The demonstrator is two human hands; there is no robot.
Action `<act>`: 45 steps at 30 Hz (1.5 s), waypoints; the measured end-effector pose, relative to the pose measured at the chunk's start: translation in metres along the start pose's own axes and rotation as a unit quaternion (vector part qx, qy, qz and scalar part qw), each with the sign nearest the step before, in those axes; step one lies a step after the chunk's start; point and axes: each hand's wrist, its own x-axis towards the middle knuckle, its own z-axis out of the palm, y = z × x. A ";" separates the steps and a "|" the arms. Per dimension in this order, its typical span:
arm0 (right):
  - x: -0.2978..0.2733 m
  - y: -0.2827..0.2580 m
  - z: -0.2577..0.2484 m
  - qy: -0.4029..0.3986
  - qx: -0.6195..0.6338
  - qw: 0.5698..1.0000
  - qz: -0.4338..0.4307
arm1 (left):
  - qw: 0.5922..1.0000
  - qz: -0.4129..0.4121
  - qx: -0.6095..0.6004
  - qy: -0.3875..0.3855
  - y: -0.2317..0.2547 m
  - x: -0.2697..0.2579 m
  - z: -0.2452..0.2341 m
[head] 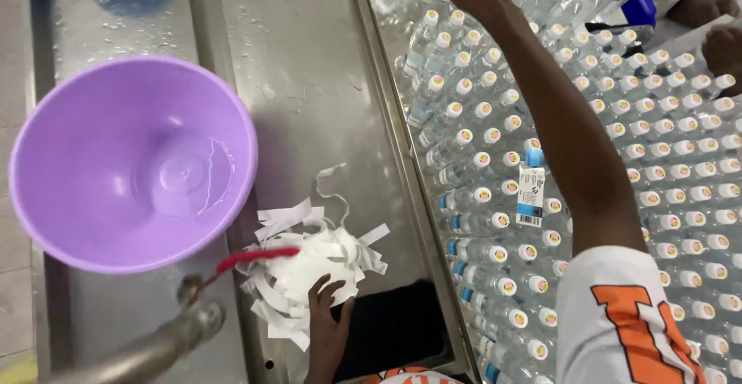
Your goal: The person is manually applying adhesive labels to clear plastic water bottles at a workstation.
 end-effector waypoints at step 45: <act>-0.638 -0.212 0.218 -0.238 0.226 0.826 0.459 | 0.983 0.123 -0.101 -0.096 0.002 -0.067 -0.051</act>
